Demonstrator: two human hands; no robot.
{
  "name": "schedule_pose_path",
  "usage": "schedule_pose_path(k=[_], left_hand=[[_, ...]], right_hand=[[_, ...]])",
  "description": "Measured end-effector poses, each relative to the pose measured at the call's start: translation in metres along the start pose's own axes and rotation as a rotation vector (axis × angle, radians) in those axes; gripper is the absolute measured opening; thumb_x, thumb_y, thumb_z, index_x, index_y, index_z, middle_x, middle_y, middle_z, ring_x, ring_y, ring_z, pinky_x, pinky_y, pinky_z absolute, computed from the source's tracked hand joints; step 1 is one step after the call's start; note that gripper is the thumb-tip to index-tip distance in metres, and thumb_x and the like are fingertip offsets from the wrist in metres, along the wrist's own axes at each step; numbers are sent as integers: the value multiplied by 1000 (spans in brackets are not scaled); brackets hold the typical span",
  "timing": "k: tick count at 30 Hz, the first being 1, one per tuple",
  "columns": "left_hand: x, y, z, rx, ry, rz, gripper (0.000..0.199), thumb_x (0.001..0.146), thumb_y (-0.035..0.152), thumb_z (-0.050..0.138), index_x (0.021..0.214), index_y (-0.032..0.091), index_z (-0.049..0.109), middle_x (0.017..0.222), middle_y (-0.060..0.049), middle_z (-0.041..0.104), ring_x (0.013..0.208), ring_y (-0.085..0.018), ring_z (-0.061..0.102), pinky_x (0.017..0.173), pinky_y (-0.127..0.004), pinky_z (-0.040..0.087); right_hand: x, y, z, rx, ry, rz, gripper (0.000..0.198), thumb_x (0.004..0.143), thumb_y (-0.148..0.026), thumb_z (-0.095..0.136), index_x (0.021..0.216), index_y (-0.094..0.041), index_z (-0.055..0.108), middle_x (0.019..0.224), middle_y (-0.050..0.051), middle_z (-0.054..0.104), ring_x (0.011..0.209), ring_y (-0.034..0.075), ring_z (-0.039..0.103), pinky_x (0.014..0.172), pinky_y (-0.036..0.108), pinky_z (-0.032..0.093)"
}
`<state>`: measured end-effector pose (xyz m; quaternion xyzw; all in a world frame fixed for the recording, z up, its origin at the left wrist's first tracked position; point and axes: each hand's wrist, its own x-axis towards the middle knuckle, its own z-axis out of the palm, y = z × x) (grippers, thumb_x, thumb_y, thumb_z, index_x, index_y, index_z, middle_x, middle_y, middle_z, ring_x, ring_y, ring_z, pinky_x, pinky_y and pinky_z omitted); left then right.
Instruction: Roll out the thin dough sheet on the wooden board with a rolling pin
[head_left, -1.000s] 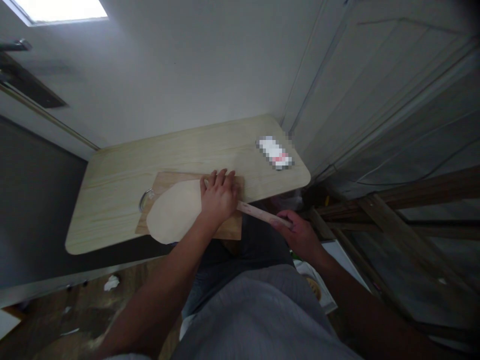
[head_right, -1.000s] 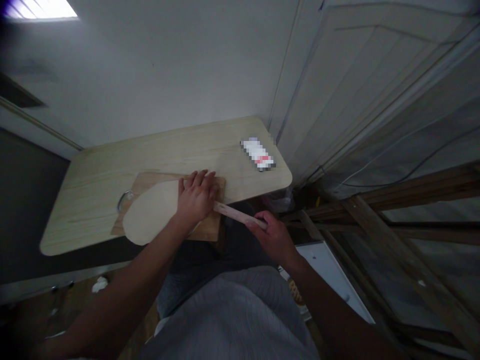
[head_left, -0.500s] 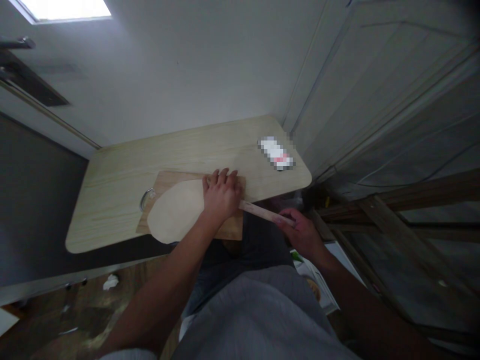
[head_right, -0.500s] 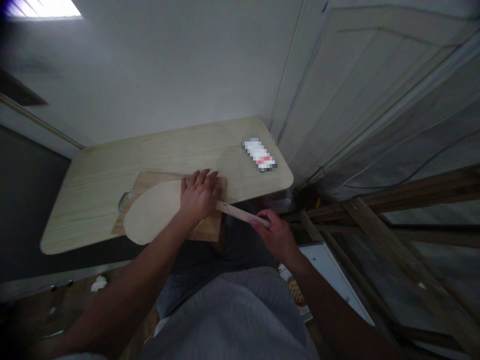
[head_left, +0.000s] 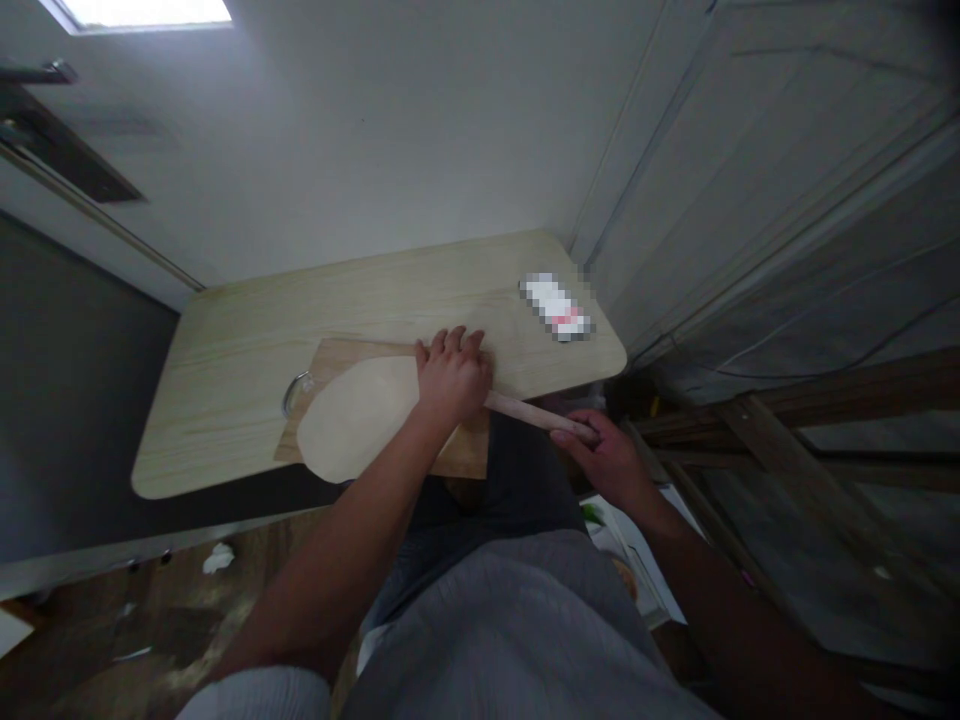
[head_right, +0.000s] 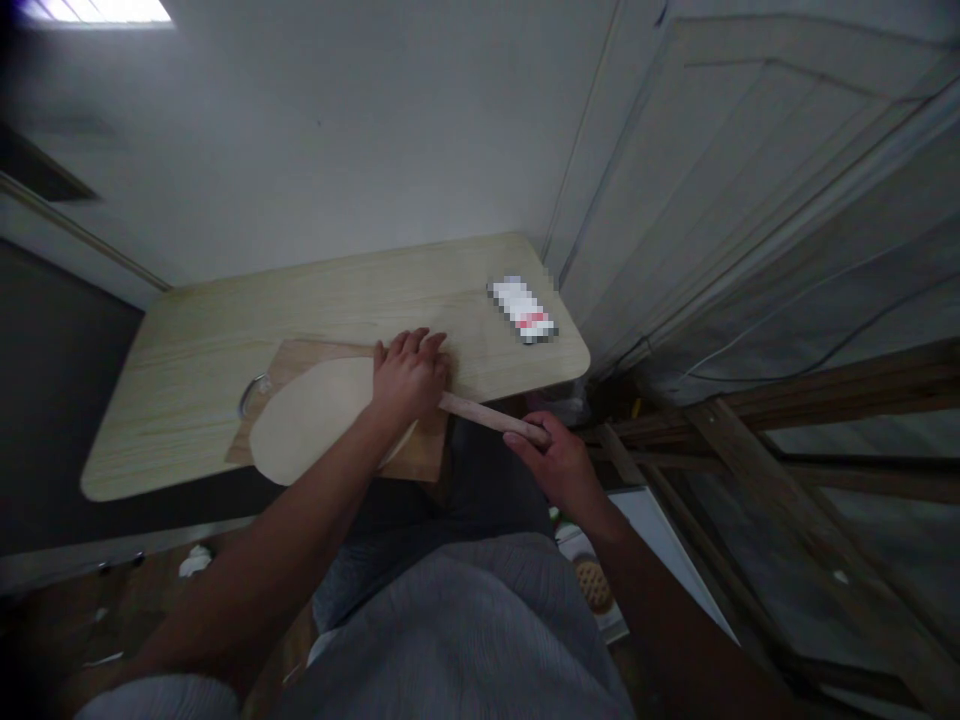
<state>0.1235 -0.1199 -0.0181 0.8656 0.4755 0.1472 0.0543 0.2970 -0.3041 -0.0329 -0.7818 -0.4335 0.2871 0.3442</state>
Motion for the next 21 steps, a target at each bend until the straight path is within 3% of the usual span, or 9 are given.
schedule_pose_path(k=[6, 8, 12, 15, 21], left_hand=[[11, -8, -7, -160, -70, -30, 42, 98, 37, 43, 137, 28, 56, 151, -8, 50, 142, -31, 40, 116, -66, 25], [8, -19, -13, -241, -32, -58, 40, 100, 38, 41, 135, 28, 57, 150, -7, 52, 141, -28, 42, 116, -61, 30], [-21, -47, -25, -208, 149, -142, 38, 99, 38, 43, 128, 23, 61, 142, -10, 59, 134, -27, 50, 115, -53, 35], [-52, -56, -30, -76, 105, -154, 44, 97, 42, 48, 135, 22, 57, 147, -11, 55, 139, -32, 44, 116, -59, 30], [-87, -52, -30, 43, -16, -27, 56, 100, 50, 36, 149, 24, 43, 159, -9, 42, 149, -32, 30, 118, -63, 24]], right_hand=[[5, -3, -3, 44, -90, 22, 42, 80, -58, 66, 97, -20, 70, 77, 2, 68, 70, 20, 61, 63, 29, 45], [5, -5, -5, 84, -104, 25, 43, 81, -60, 64, 94, -20, 69, 68, 0, 63, 63, 18, 57, 58, 28, 42], [1, -1, -4, 153, -123, 54, 44, 84, -63, 58, 88, -20, 67, 54, -4, 52, 53, 15, 50, 52, 26, 38], [-4, 2, 1, 207, -134, 57, 45, 86, -64, 57, 88, -20, 65, 54, -5, 51, 51, 15, 49, 51, 26, 37], [-13, -10, 12, 226, -179, 14, 45, 86, -63, 59, 91, -19, 65, 59, -4, 51, 56, 14, 48, 53, 25, 36]])
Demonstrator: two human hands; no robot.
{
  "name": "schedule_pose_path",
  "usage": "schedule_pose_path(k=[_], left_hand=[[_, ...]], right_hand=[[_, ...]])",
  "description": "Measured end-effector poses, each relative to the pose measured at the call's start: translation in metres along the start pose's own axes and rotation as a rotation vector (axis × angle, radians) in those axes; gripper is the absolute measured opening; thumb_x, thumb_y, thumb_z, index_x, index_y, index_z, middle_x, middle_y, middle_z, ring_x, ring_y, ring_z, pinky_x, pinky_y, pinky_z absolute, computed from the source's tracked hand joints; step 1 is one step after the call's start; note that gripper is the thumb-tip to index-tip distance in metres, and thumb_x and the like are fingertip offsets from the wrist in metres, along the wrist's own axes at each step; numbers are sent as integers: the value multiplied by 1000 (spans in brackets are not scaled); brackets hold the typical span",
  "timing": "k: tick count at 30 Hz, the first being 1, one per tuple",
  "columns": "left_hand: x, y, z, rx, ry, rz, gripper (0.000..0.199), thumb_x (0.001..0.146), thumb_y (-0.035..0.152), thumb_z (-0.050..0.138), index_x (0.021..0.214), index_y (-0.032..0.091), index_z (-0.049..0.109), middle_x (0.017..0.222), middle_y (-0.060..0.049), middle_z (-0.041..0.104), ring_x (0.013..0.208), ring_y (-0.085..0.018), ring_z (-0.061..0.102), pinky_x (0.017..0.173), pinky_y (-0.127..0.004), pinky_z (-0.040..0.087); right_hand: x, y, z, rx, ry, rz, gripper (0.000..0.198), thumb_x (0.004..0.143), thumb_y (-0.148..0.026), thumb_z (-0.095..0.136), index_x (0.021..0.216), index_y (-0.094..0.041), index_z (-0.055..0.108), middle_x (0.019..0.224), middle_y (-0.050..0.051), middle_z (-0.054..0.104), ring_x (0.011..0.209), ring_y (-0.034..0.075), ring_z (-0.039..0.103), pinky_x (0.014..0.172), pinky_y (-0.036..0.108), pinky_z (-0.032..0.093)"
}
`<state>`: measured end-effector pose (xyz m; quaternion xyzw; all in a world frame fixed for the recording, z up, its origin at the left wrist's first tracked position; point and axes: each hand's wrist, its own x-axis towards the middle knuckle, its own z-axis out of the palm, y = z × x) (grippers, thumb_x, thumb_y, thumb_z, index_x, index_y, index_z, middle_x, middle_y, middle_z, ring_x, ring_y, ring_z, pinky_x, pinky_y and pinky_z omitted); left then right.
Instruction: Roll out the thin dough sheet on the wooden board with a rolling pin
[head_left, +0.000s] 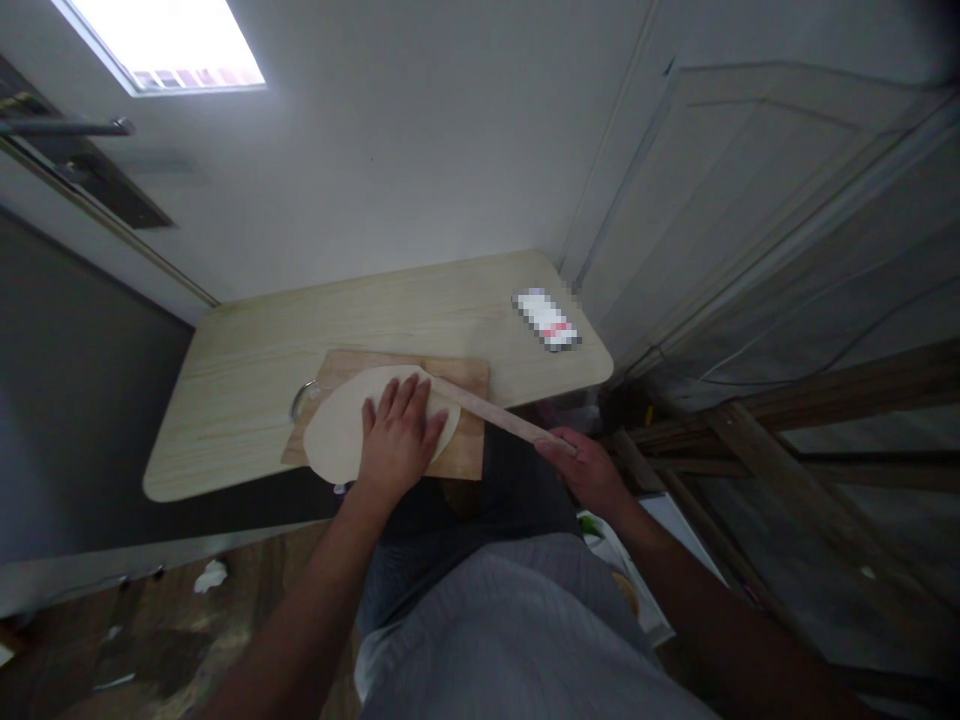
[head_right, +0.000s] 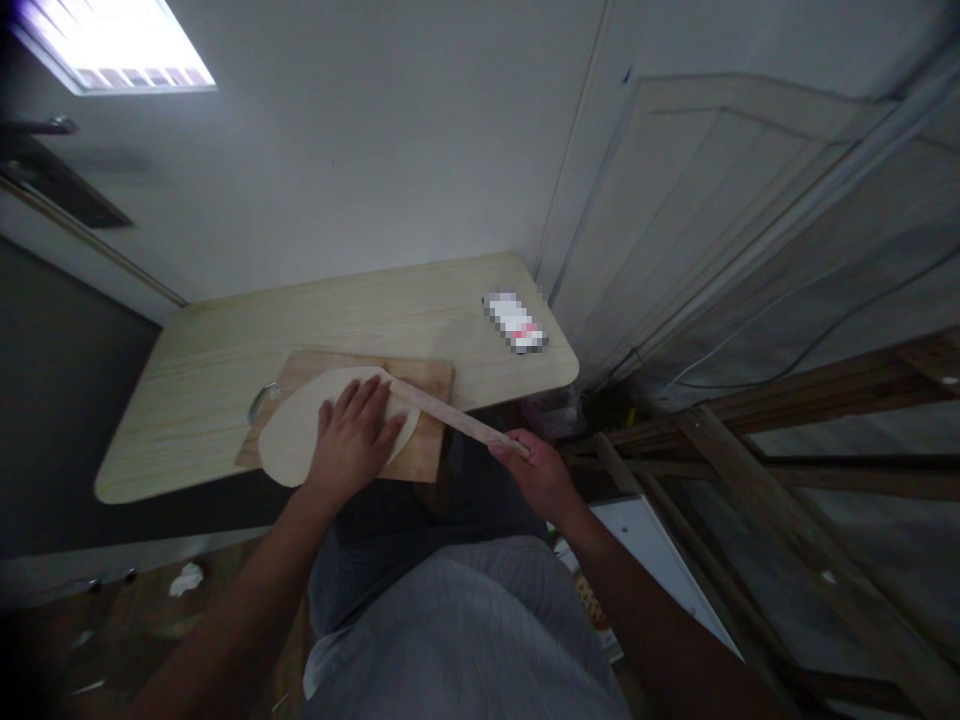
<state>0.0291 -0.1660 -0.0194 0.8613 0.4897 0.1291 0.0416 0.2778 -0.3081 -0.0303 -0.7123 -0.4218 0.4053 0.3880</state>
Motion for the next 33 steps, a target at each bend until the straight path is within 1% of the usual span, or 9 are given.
schedule_pose_path(k=[3, 6, 11, 14, 16, 20, 25, 30, 33], left_hand=[[-3, -2, 0, 19, -5, 33, 58, 101, 51, 34, 153, 26, 38, 161, -8, 38, 151, -31, 27, 120, -62, 22], [-3, -10, -2, 12, -33, 88, 59, 100, 53, 36, 153, 29, 37, 160, -6, 38, 151, -30, 28, 121, -60, 22], [0, -29, -8, 5, -87, 188, 66, 98, 59, 38, 155, 26, 33, 161, -6, 38, 151, -27, 28, 124, -55, 19], [6, -39, -9, 35, -102, 186, 70, 96, 62, 39, 156, 27, 31, 162, -6, 36, 152, -28, 26, 124, -56, 16], [12, -44, -9, 50, -110, 182, 69, 97, 62, 37, 157, 29, 31, 163, -5, 34, 152, -29, 24, 124, -56, 16], [25, -54, -8, 61, -118, 196, 63, 100, 57, 30, 156, 30, 31, 164, -3, 32, 152, -28, 24, 122, -56, 19], [46, -65, -8, 64, -122, 203, 57, 102, 52, 26, 155, 32, 34, 164, -2, 32, 152, -27, 25, 122, -53, 21], [60, -72, -10, 48, -136, 229, 57, 102, 51, 27, 154, 31, 37, 163, -3, 33, 151, -27, 28, 120, -54, 25], [59, -74, -13, 42, -101, 217, 52, 102, 49, 30, 149, 33, 44, 161, -3, 39, 149, -27, 31, 120, -56, 24]], right_hand=[[-2, -3, 4, -20, 1, -9, 43, 87, -62, 58, 91, -19, 65, 60, -4, 49, 57, 14, 47, 53, 25, 36], [-2, -2, 3, -13, -6, -1, 42, 87, -62, 58, 90, -20, 65, 61, -4, 50, 57, 14, 46, 53, 26, 35], [-4, 2, 0, 1, -49, -7, 41, 87, -60, 61, 93, -20, 66, 63, -4, 50, 58, 13, 45, 53, 25, 35], [-5, 5, 0, 8, -89, -21, 40, 87, -58, 62, 95, -19, 67, 67, -3, 52, 60, 13, 46, 54, 24, 35], [-6, 7, 1, 20, -103, -22, 41, 87, -58, 62, 96, -19, 66, 66, -4, 51, 60, 13, 45, 54, 24, 35], [-3, 10, 5, 54, -67, 0, 43, 87, -60, 60, 96, -19, 65, 61, -5, 47, 55, 13, 44, 51, 24, 34], [1, 8, 12, 27, -3, -19, 43, 87, -61, 57, 93, -19, 65, 60, -4, 50, 55, 14, 48, 52, 25, 38], [-1, 6, 19, 10, -16, -52, 43, 88, -62, 57, 92, -19, 65, 60, -4, 50, 56, 15, 48, 52, 25, 38], [-2, 7, 22, -24, -20, -77, 41, 87, -60, 59, 92, -20, 67, 61, -4, 51, 58, 15, 48, 54, 25, 37]])
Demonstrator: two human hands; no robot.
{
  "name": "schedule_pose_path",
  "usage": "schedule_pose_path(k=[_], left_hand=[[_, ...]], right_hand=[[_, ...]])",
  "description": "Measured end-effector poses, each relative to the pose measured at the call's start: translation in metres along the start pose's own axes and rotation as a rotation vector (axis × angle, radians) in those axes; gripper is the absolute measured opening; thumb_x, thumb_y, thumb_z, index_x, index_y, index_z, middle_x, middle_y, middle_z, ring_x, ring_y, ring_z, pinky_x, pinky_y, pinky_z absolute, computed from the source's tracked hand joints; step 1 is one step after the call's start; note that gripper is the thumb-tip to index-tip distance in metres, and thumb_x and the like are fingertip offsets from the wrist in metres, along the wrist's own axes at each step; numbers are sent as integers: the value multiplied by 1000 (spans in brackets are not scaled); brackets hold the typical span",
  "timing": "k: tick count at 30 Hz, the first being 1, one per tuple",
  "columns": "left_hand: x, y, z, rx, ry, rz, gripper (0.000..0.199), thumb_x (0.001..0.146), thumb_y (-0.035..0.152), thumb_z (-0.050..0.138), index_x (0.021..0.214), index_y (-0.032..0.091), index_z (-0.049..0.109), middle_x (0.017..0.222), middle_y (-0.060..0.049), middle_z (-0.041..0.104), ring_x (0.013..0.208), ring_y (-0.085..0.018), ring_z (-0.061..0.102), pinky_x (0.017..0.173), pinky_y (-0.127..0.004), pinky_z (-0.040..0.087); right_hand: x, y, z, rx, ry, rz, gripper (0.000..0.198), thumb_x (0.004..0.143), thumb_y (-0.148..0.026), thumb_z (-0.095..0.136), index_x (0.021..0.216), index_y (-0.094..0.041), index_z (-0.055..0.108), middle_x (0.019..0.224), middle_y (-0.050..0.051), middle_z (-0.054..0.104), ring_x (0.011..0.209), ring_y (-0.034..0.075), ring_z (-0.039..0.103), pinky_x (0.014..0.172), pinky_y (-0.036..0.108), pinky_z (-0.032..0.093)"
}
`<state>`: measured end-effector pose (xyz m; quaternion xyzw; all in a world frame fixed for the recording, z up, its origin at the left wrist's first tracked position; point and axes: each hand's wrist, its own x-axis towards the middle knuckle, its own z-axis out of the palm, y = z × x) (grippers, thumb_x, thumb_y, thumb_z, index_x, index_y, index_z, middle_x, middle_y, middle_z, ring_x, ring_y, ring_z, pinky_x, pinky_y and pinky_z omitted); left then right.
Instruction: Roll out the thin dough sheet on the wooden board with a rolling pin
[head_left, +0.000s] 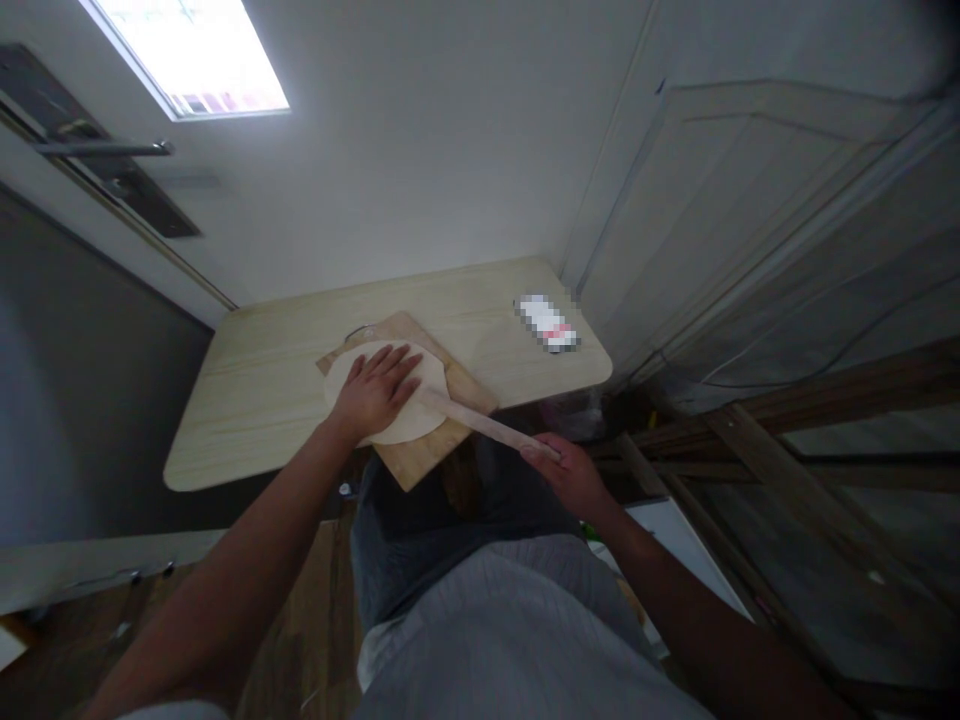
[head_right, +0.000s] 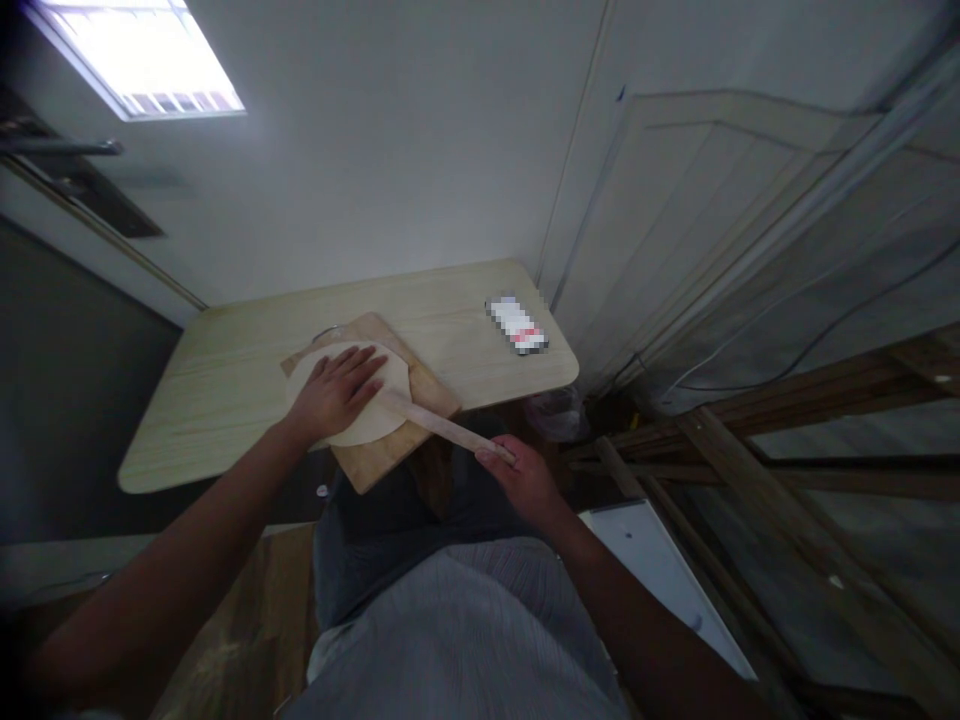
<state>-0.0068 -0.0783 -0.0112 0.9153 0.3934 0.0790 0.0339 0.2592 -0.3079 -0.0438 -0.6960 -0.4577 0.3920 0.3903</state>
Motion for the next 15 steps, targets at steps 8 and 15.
schedule_pose_path(k=[8, 15], left_hand=[[6, 20, 5, -214, 241, -179, 49, 102, 44, 31, 123, 19, 68, 135, -10, 64, 129, -22, 55, 114, -42, 38], [19, 55, 14, -120, 137, -125, 47, 103, 44, 27, 139, 28, 54, 150, -6, 51, 142, -29, 38, 118, -58, 24]], right_hand=[[-3, 0, -3, -27, -41, -59, 39, 89, -57, 59, 95, -20, 67, 67, -3, 56, 63, 14, 52, 58, 25, 38], [-7, -6, -9, -58, -60, -33, 38, 90, -57, 59, 94, -20, 68, 66, -3, 58, 62, 15, 53, 57, 25, 38]])
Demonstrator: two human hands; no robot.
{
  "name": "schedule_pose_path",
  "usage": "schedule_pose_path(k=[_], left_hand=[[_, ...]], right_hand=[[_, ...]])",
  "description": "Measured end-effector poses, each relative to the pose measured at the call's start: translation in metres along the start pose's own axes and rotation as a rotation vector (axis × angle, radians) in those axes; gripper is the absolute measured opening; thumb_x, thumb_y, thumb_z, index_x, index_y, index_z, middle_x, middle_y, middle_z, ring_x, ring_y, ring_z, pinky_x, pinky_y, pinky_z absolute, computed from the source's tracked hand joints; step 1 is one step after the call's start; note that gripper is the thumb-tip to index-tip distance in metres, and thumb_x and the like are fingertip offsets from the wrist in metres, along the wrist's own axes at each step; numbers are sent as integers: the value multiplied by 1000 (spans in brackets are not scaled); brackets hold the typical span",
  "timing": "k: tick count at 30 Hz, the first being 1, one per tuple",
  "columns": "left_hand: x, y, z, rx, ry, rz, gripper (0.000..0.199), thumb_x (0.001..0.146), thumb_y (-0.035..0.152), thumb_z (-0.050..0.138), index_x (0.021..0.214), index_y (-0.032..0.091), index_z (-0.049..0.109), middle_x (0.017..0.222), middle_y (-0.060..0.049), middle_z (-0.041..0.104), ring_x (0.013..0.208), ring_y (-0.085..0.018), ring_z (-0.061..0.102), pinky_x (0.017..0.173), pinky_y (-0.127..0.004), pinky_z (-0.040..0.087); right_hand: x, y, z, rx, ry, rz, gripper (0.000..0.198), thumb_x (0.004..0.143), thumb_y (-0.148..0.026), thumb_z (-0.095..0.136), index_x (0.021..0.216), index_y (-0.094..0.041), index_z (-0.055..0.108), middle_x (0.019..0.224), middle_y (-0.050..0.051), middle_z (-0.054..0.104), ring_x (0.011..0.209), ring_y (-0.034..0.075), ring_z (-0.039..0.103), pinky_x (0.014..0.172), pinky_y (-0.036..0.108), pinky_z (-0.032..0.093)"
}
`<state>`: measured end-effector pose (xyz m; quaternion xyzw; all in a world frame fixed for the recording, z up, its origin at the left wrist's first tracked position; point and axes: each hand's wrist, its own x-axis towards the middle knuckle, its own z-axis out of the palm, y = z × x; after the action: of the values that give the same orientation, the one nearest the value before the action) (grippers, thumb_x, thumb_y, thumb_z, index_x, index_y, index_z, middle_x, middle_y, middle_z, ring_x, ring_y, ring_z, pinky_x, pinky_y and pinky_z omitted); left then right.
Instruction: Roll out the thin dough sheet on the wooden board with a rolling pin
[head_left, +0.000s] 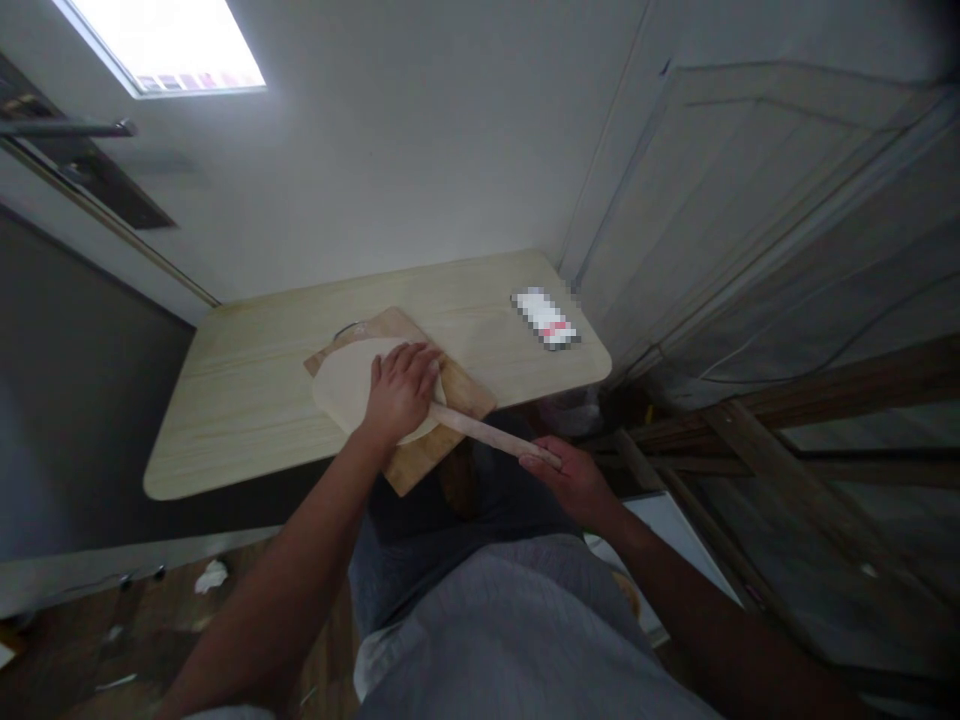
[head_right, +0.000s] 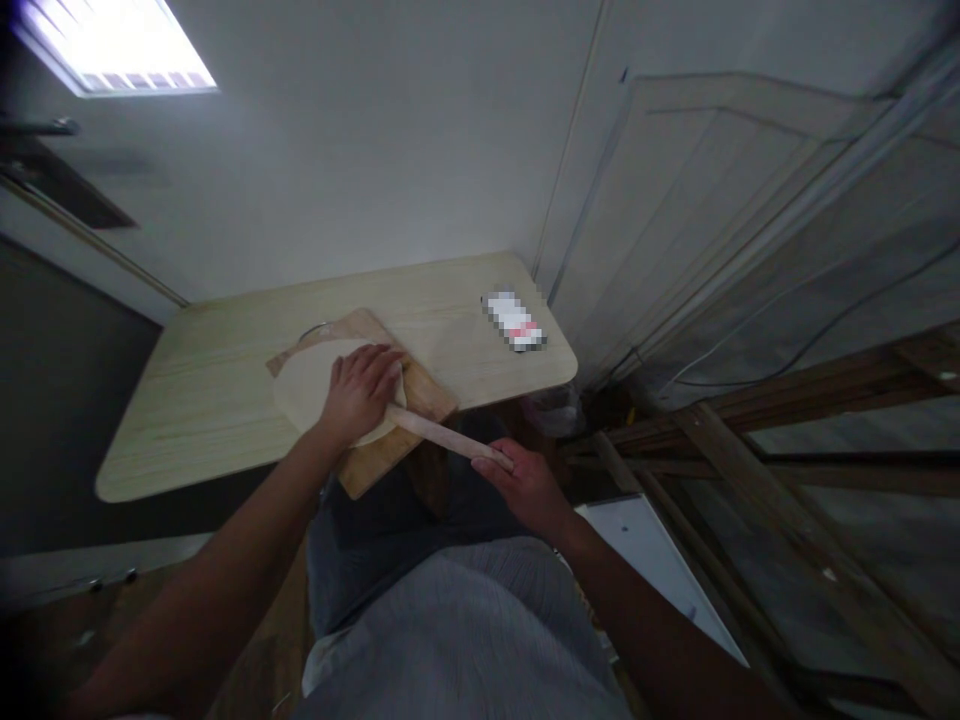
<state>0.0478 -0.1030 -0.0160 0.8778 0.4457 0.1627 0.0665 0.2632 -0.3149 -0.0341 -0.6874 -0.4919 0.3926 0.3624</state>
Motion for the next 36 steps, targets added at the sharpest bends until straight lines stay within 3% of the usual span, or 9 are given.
schedule_pose_path(k=[9, 15, 25, 30, 36], left_hand=[[11, 2, 4, 42, -68, -7, 50, 103, 44, 24, 145, 31, 47, 154, -7, 47, 145, -32, 34, 117, -66, 21], [23, 2, 7, 44, -88, -17, 49, 102, 43, 28, 145, 30, 48, 157, -7, 43, 148, -34, 28, 117, -65, 22], [33, 6, 8, 30, -82, -30, 46, 102, 39, 30, 141, 30, 52, 154, -6, 47, 146, -32, 32, 117, -66, 23], [32, 8, 10, -10, -19, -43, 43, 102, 39, 31, 136, 29, 56, 149, -7, 53, 142, -33, 38, 116, -66, 23], [25, 6, 3, -117, 160, -37, 37, 102, 39, 37, 118, 24, 67, 130, -9, 66, 127, -30, 53, 114, -57, 32]], right_hand=[[7, 3, -6, 35, -11, 74, 44, 90, -62, 56, 86, -19, 65, 64, -3, 51, 60, 14, 46, 55, 25, 35], [7, 6, -4, 83, -40, 125, 47, 90, -66, 54, 83, -19, 61, 60, -4, 45, 56, 13, 41, 51, 25, 30], [6, 9, -1, 103, -29, 126, 48, 92, -65, 51, 85, -19, 60, 61, -4, 47, 57, 12, 43, 52, 25, 32], [6, 7, -1, 119, -7, 130, 44, 92, -62, 53, 93, -19, 62, 58, -5, 47, 54, 12, 43, 51, 24, 33], [9, -1, -4, 166, -81, 84, 44, 92, -60, 56, 102, -18, 65, 63, -4, 49, 56, 12, 42, 51, 23, 33]])
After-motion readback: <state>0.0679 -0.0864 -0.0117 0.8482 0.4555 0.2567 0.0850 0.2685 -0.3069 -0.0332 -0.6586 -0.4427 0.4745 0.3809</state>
